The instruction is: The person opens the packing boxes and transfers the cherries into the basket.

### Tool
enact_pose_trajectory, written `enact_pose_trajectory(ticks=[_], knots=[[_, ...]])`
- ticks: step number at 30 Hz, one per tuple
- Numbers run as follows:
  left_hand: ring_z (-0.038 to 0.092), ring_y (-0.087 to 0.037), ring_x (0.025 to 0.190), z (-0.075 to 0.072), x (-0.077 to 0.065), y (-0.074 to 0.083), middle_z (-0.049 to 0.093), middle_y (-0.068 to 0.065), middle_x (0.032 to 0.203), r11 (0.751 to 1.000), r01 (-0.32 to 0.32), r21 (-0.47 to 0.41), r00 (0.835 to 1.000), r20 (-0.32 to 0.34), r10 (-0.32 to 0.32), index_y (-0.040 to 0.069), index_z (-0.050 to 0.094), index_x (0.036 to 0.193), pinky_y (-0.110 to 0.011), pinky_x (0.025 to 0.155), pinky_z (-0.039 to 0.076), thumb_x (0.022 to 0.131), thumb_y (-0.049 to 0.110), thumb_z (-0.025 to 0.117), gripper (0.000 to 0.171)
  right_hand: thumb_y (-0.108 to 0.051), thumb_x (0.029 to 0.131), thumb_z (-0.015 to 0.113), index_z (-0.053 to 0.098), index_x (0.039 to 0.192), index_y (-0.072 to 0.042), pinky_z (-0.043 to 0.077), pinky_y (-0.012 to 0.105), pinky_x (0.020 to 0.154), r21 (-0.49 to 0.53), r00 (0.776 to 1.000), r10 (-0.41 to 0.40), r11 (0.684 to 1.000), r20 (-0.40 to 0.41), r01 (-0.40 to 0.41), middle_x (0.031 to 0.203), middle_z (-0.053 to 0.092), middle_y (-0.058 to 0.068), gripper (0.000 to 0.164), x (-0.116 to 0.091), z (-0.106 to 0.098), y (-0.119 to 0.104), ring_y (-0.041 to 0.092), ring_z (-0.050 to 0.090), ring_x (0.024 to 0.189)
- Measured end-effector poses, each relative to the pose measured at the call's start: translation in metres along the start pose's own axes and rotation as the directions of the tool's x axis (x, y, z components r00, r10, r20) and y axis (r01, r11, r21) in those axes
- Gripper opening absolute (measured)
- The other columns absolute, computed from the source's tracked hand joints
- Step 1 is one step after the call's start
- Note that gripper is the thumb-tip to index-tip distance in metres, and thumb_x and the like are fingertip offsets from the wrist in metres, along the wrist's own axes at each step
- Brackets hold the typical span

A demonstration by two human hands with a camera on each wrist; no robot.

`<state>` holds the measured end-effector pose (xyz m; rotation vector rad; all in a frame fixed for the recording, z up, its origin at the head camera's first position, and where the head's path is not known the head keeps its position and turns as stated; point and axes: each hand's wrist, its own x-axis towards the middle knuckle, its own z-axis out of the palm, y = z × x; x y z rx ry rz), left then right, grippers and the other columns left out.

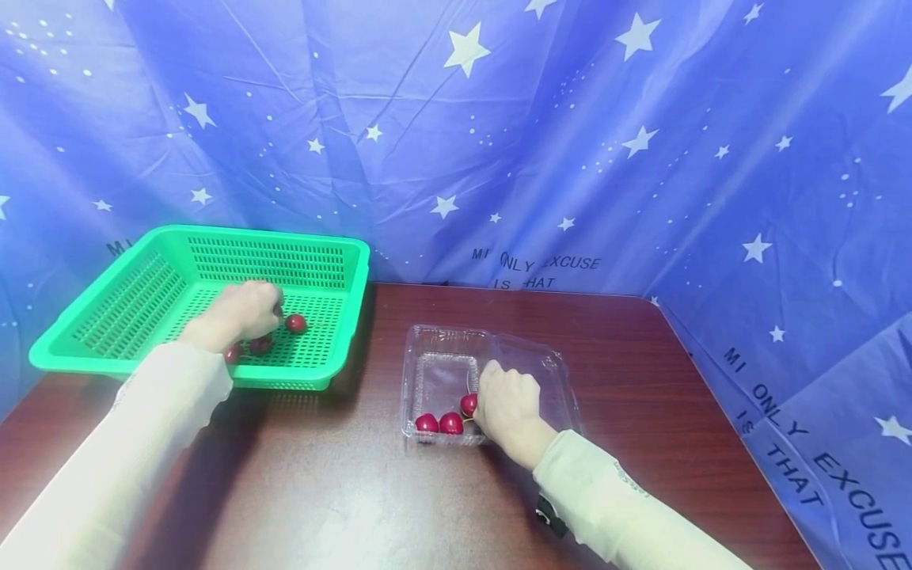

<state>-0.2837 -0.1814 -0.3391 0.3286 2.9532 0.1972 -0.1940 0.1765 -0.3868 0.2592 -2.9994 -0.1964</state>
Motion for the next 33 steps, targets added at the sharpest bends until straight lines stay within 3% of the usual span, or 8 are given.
enact_pose_trajectory(ticks=[4, 10, 17, 25, 33], knots=[[0.048, -0.029, 0.072, 0.0011, -0.0014, -0.0006, 0.061, -0.015, 0.082, 1.000, 0.005, -0.010, 1.000, 0.007, -0.005, 0.003, 0.058, 0.077, -0.054, 0.084, 0.045, 0.082, -0.001, 0.053, 0.009, -0.022, 0.071, 0.070, 0.050, 0.074, -0.001, 0.051, 0.048, 0.047, -0.001, 1.000, -0.003, 1.000, -0.001, 0.003, 0.066, 0.067, 0.020, 0.029, -0.0001, 0.0000, -0.0004, 0.038, 0.065, 0.059], [0.044, -0.029, 0.074, 0.0025, -0.0036, -0.0016, 0.057, -0.013, 0.079, 0.999, 0.002, -0.033, 1.000, 0.014, -0.002, 0.004, 0.056, 0.073, -0.054, 0.086, 0.041, 0.080, -0.005, 0.051, 0.013, -0.021, 0.071, 0.069, 0.049, 0.074, -0.002, 0.051, 0.048, 0.047, -0.007, 1.000, -0.010, 1.000, -0.012, 0.010, 0.065, 0.067, 0.019, 0.028, -0.0001, -0.0003, -0.0012, 0.037, 0.065, 0.059], [0.051, -0.032, 0.081, 0.0026, -0.0030, -0.0035, 0.063, -0.019, 0.091, 0.999, 0.003, -0.033, 1.000, 0.017, -0.002, 0.001, 0.060, 0.082, -0.062, 0.095, 0.040, 0.080, -0.005, 0.051, 0.012, -0.020, 0.071, 0.068, 0.049, 0.074, -0.002, 0.051, 0.048, 0.047, -0.010, 1.000, -0.009, 1.000, -0.003, 0.009, 0.065, 0.067, 0.019, 0.027, 0.0000, -0.0001, -0.0011, 0.037, 0.065, 0.059], [0.050, -0.031, 0.077, -0.0002, -0.0042, -0.0042, 0.062, -0.019, 0.089, 1.000, 0.007, -0.020, 1.000, 0.024, -0.006, 0.002, 0.060, 0.080, -0.057, 0.087, 0.043, 0.081, -0.003, 0.051, 0.011, -0.020, 0.071, 0.069, 0.049, 0.074, -0.002, 0.051, 0.048, 0.047, -0.002, 1.000, -0.001, 1.000, -0.002, 0.001, 0.066, 0.068, 0.020, 0.027, -0.0005, 0.0000, -0.0015, 0.038, 0.065, 0.059], [0.058, -0.039, 0.088, -0.0045, -0.0028, -0.0047, 0.066, -0.021, 0.095, 0.999, -0.008, 0.041, 1.000, -0.003, 0.008, 0.001, 0.061, 0.084, -0.063, 0.092, 0.041, 0.082, 0.002, 0.055, 0.006, -0.021, 0.071, 0.068, 0.049, 0.075, -0.002, 0.051, 0.047, 0.047, -0.014, 1.000, -0.002, 1.000, 0.008, 0.002, 0.065, 0.067, 0.019, 0.027, -0.0011, -0.0005, -0.0009, 0.037, 0.065, 0.059]])
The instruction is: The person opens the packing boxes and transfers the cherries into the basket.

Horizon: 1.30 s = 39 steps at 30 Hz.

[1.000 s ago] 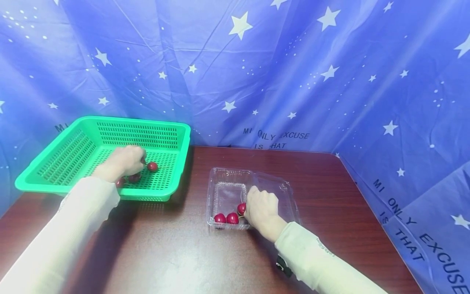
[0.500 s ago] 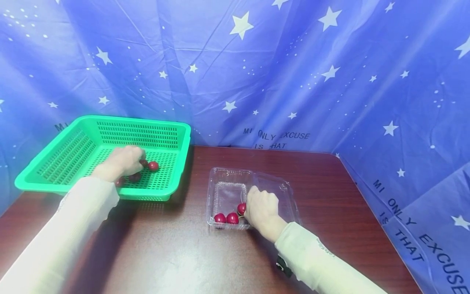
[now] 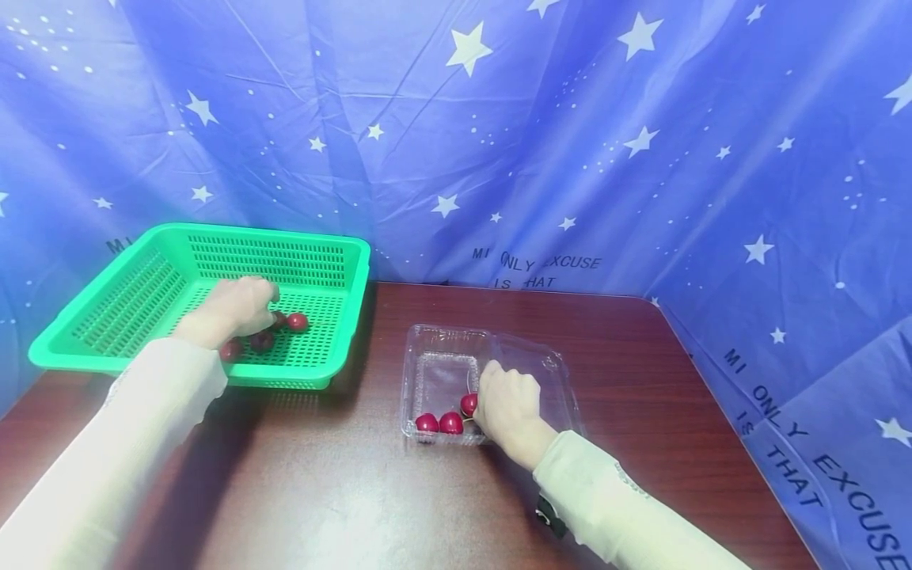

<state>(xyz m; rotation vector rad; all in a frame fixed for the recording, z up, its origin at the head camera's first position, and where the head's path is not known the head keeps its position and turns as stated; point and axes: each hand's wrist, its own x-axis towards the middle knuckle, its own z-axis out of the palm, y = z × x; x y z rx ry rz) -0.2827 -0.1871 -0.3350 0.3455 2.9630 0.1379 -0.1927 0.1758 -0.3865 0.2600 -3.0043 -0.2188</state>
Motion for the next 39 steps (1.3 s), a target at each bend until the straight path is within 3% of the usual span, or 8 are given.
enact_pose_trajectory(ticks=[5, 12, 23, 27, 34, 39], knots=[[0.058, -0.041, 0.094, -0.001, 0.000, -0.001, 0.066, -0.024, 0.100, 1.000, -0.004, -0.008, 1.000, 0.002, 0.004, -0.002, 0.062, 0.092, -0.063, 0.093, 0.040, 0.083, 0.003, 0.055, 0.013, -0.020, 0.072, 0.068, 0.048, 0.074, -0.002, 0.050, 0.047, 0.046, -0.002, 1.000, -0.006, 1.000, -0.012, 0.006, 0.064, 0.067, 0.019, 0.027, 0.000, 0.001, 0.000, 0.037, 0.064, 0.057], [0.051, -0.046, 0.115, -0.005, 0.000, 0.003, 0.060, -0.031, 0.124, 1.000, -0.009, -0.022, 1.000, -0.025, 0.008, -0.007, 0.060, 0.120, -0.067, 0.097, 0.037, 0.090, 0.013, 0.055, 0.037, -0.021, 0.072, 0.068, 0.049, 0.072, -0.002, 0.051, 0.048, 0.046, -0.001, 1.000, 0.000, 1.000, -0.031, 0.000, 0.064, 0.068, 0.020, 0.027, 0.001, 0.002, -0.001, 0.038, 0.065, 0.057], [0.046, -0.045, 0.125, -0.010, 0.000, 0.017, 0.053, -0.031, 0.133, 0.999, -0.049, -0.016, 0.993, -0.105, 0.048, -0.007, 0.047, 0.134, -0.067, 0.099, 0.036, 0.097, 0.025, 0.049, 0.049, -0.020, 0.070, 0.069, 0.049, 0.072, -0.002, 0.051, 0.049, 0.047, 0.012, 0.999, 0.004, 1.000, -0.032, -0.003, 0.065, 0.068, 0.020, 0.027, 0.001, 0.001, -0.001, 0.038, 0.065, 0.059], [0.051, -0.046, 0.118, -0.015, -0.002, 0.021, 0.056, -0.030, 0.127, 0.997, -0.069, -0.036, 0.986, -0.156, 0.063, -0.007, 0.049, 0.130, -0.067, 0.095, 0.039, 0.097, 0.027, 0.050, 0.048, -0.020, 0.070, 0.069, 0.049, 0.071, -0.002, 0.051, 0.049, 0.047, 0.013, 0.999, 0.004, 1.000, -0.037, -0.004, 0.064, 0.068, 0.020, 0.027, 0.001, 0.002, -0.001, 0.038, 0.065, 0.058], [0.050, -0.046, 0.119, -0.024, -0.005, 0.034, 0.055, -0.030, 0.130, 0.992, -0.117, -0.056, 0.972, -0.212, 0.103, -0.007, 0.047, 0.132, -0.066, 0.097, 0.039, 0.096, 0.033, 0.049, 0.054, -0.019, 0.069, 0.069, 0.047, 0.070, -0.003, 0.051, 0.048, 0.045, 0.006, 0.998, 0.002, 1.000, -0.066, -0.001, 0.062, 0.067, 0.019, 0.027, 0.000, 0.003, -0.001, 0.038, 0.064, 0.056], [0.052, -0.044, 0.119, -0.021, -0.007, 0.050, 0.055, -0.029, 0.131, 0.982, -0.185, -0.038, 0.947, -0.274, 0.168, -0.005, 0.045, 0.135, -0.063, 0.098, 0.042, 0.094, 0.036, 0.052, 0.058, -0.018, 0.068, 0.069, 0.047, 0.069, -0.003, 0.051, 0.048, 0.045, 0.003, 0.997, -0.005, 1.000, -0.082, 0.005, 0.060, 0.067, 0.019, 0.027, -0.001, 0.004, 0.000, 0.038, 0.064, 0.055]])
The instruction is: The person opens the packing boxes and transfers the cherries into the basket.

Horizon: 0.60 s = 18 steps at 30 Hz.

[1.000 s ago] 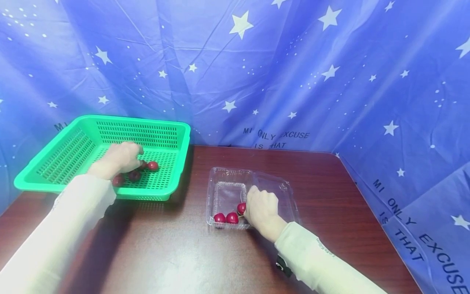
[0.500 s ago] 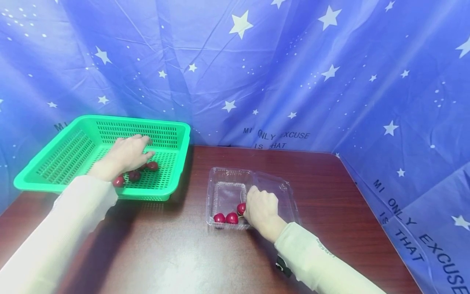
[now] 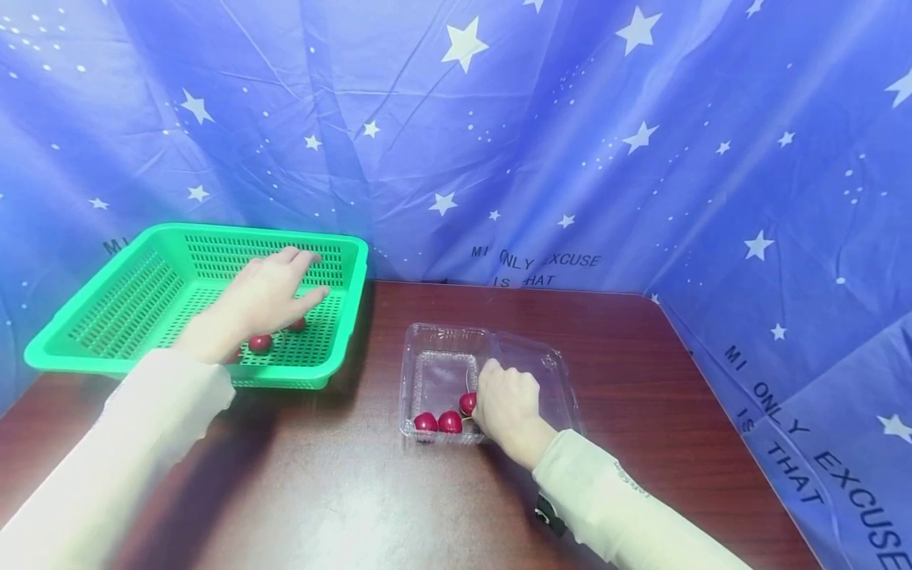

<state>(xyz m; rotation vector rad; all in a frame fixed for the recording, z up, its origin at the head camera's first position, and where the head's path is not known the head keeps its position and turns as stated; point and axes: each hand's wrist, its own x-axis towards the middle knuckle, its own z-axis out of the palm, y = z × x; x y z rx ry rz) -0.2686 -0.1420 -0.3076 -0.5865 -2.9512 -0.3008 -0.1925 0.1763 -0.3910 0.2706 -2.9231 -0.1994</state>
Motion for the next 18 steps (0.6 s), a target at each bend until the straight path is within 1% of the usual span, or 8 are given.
enact_pose_trajectory(ticks=[4, 7, 11, 15, 18], knots=[[0.053, -0.042, 0.117, 0.005, -0.002, 0.014, 0.055, -0.025, 0.131, 0.997, -0.072, 0.021, 0.996, -0.049, 0.073, -0.002, 0.045, 0.136, -0.060, 0.096, 0.045, 0.094, 0.037, 0.053, 0.059, -0.018, 0.068, 0.069, 0.047, 0.069, -0.003, 0.050, 0.048, 0.045, 0.001, 1.000, -0.006, 1.000, -0.004, 0.006, 0.060, 0.067, 0.019, 0.027, 0.000, 0.000, 0.000, 0.038, 0.064, 0.055], [0.055, -0.040, 0.115, 0.007, -0.002, 0.026, 0.057, -0.023, 0.129, 0.991, -0.122, 0.052, 0.990, -0.068, 0.126, 0.000, 0.046, 0.136, -0.058, 0.094, 0.047, 0.093, 0.040, 0.053, 0.059, -0.018, 0.068, 0.069, 0.047, 0.070, -0.003, 0.051, 0.049, 0.045, 0.001, 1.000, -0.002, 1.000, 0.001, 0.002, 0.061, 0.067, 0.020, 0.028, 0.000, -0.001, 0.000, 0.038, 0.064, 0.055], [0.056, -0.039, 0.113, 0.012, -0.001, 0.040, 0.059, -0.022, 0.127, 0.982, -0.171, 0.082, 0.981, -0.082, 0.177, 0.001, 0.050, 0.133, -0.057, 0.094, 0.047, 0.091, 0.043, 0.055, 0.060, -0.019, 0.069, 0.070, 0.047, 0.070, -0.003, 0.051, 0.049, 0.045, 0.003, 1.000, 0.001, 1.000, 0.012, -0.001, 0.062, 0.067, 0.020, 0.028, 0.001, -0.001, 0.000, 0.038, 0.064, 0.056], [0.056, -0.037, 0.113, 0.021, -0.001, 0.052, 0.061, -0.020, 0.123, 0.973, -0.213, 0.094, 0.972, -0.080, 0.220, 0.002, 0.053, 0.130, -0.056, 0.097, 0.045, 0.090, 0.043, 0.055, 0.057, -0.020, 0.069, 0.069, 0.048, 0.071, -0.003, 0.051, 0.049, 0.046, 0.009, 1.000, 0.003, 1.000, 0.019, -0.003, 0.062, 0.067, 0.020, 0.028, 0.001, -0.001, 0.000, 0.038, 0.065, 0.057], [0.058, -0.035, 0.108, 0.030, 0.000, 0.061, 0.062, -0.017, 0.117, 0.960, -0.255, 0.114, 0.959, -0.095, 0.266, 0.003, 0.056, 0.126, -0.054, 0.097, 0.045, 0.089, 0.043, 0.055, 0.054, -0.019, 0.069, 0.069, 0.047, 0.071, -0.003, 0.051, 0.049, 0.046, 0.013, 1.000, 0.006, 1.000, 0.021, -0.006, 0.062, 0.067, 0.020, 0.028, 0.001, -0.001, -0.001, 0.038, 0.065, 0.057]])
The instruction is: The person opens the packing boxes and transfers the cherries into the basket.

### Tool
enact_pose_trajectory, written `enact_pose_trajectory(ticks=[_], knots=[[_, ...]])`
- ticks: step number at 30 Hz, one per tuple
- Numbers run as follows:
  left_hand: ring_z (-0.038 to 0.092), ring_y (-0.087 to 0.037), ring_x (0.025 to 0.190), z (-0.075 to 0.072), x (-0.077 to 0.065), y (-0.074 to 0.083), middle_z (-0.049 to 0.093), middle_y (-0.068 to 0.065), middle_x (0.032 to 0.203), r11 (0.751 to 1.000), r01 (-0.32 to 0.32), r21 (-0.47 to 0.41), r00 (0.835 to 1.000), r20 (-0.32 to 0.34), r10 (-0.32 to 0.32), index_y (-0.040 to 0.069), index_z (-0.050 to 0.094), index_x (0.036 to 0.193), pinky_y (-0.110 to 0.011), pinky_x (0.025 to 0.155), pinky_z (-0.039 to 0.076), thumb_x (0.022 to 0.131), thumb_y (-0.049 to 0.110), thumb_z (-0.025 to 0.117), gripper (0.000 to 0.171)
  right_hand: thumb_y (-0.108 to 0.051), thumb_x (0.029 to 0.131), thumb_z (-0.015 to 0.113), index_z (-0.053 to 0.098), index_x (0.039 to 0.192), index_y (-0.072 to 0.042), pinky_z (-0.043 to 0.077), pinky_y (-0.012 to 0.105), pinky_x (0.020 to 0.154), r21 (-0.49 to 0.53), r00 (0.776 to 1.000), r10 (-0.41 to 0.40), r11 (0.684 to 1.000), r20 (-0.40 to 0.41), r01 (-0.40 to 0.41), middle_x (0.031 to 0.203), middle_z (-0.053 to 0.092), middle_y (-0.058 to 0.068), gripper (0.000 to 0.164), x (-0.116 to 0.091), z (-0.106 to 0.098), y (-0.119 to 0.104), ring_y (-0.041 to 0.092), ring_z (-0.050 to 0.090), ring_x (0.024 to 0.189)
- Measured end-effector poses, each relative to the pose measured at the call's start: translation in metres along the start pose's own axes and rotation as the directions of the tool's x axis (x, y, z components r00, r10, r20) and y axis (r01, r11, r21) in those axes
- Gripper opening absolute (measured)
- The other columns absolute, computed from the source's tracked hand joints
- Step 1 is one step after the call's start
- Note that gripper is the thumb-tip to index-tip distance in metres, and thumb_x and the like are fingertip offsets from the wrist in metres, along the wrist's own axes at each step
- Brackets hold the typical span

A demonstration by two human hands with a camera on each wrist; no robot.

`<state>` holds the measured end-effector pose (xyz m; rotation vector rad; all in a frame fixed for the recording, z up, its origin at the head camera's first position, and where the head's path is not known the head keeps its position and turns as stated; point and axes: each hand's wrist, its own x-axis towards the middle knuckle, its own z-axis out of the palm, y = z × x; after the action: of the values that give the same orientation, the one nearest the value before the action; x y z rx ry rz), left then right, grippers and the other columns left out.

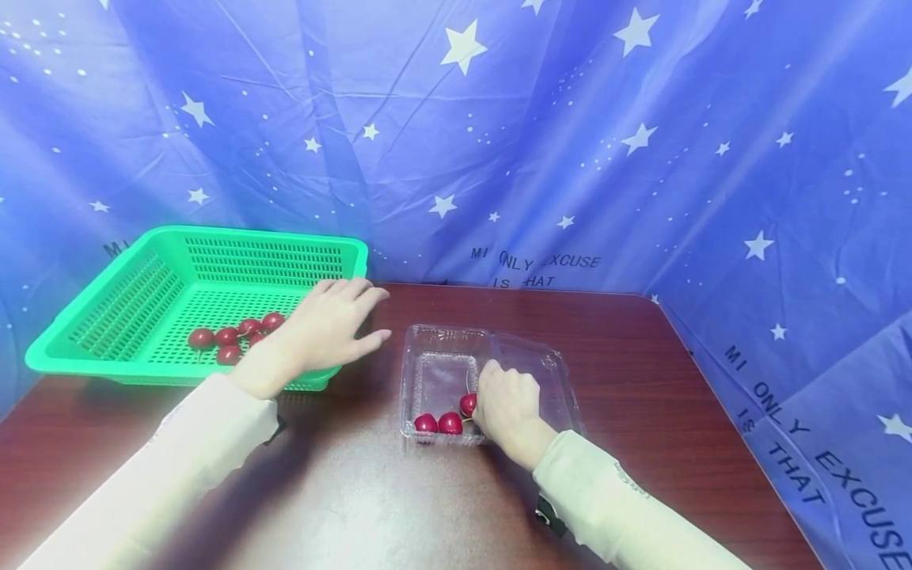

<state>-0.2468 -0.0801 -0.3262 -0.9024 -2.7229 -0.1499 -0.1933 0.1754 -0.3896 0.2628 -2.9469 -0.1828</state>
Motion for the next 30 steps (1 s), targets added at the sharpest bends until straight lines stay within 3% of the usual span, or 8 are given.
enact_pose_trajectory(ticks=[5, 9, 15, 30], knots=[[0.059, -0.033, 0.105, 0.009, 0.005, 0.016, 0.064, -0.014, 0.113, 0.999, -0.044, 0.010, 0.999, -0.024, 0.044, 0.006, 0.058, 0.123, -0.055, 0.103, 0.038, 0.086, 0.044, 0.059, 0.053, -0.020, 0.069, 0.070, 0.047, 0.071, -0.003, 0.051, 0.049, 0.046, -0.002, 1.000, -0.004, 1.000, -0.012, 0.004, 0.062, 0.067, 0.020, 0.028, -0.001, 0.000, 0.001, 0.038, 0.064, 0.057], [0.058, -0.031, 0.108, 0.013, 0.011, 0.028, 0.064, -0.012, 0.116, 0.998, -0.060, -0.001, 0.998, 0.009, 0.060, 0.008, 0.058, 0.125, -0.057, 0.108, 0.033, 0.084, 0.045, 0.063, 0.056, -0.020, 0.069, 0.070, 0.046, 0.071, -0.003, 0.051, 0.049, 0.046, -0.007, 1.000, -0.003, 1.000, -0.016, 0.003, 0.062, 0.067, 0.020, 0.028, -0.001, 0.001, 0.001, 0.038, 0.064, 0.056], [0.058, -0.029, 0.106, 0.025, 0.017, 0.048, 0.064, -0.010, 0.115, 0.995, -0.096, -0.006, 0.995, 0.023, 0.097, 0.011, 0.058, 0.122, -0.055, 0.108, 0.032, 0.081, 0.047, 0.066, 0.055, -0.020, 0.069, 0.070, 0.047, 0.071, -0.003, 0.051, 0.049, 0.046, -0.002, 1.000, -0.001, 1.000, -0.021, 0.001, 0.062, 0.068, 0.020, 0.028, -0.002, 0.001, 0.001, 0.038, 0.064, 0.057], [0.058, -0.026, 0.109, 0.061, 0.016, 0.092, 0.064, -0.007, 0.117, 0.987, -0.154, -0.039, 0.983, 0.091, 0.157, 0.014, 0.059, 0.123, -0.054, 0.108, 0.034, 0.079, 0.048, 0.067, 0.057, -0.028, 0.070, 0.072, 0.050, 0.074, -0.001, 0.051, 0.049, 0.046, -0.006, 1.000, 0.002, 1.000, -0.010, -0.002, 0.063, 0.068, 0.020, 0.035, -0.001, 0.000, 0.000, 0.038, 0.064, 0.056]])
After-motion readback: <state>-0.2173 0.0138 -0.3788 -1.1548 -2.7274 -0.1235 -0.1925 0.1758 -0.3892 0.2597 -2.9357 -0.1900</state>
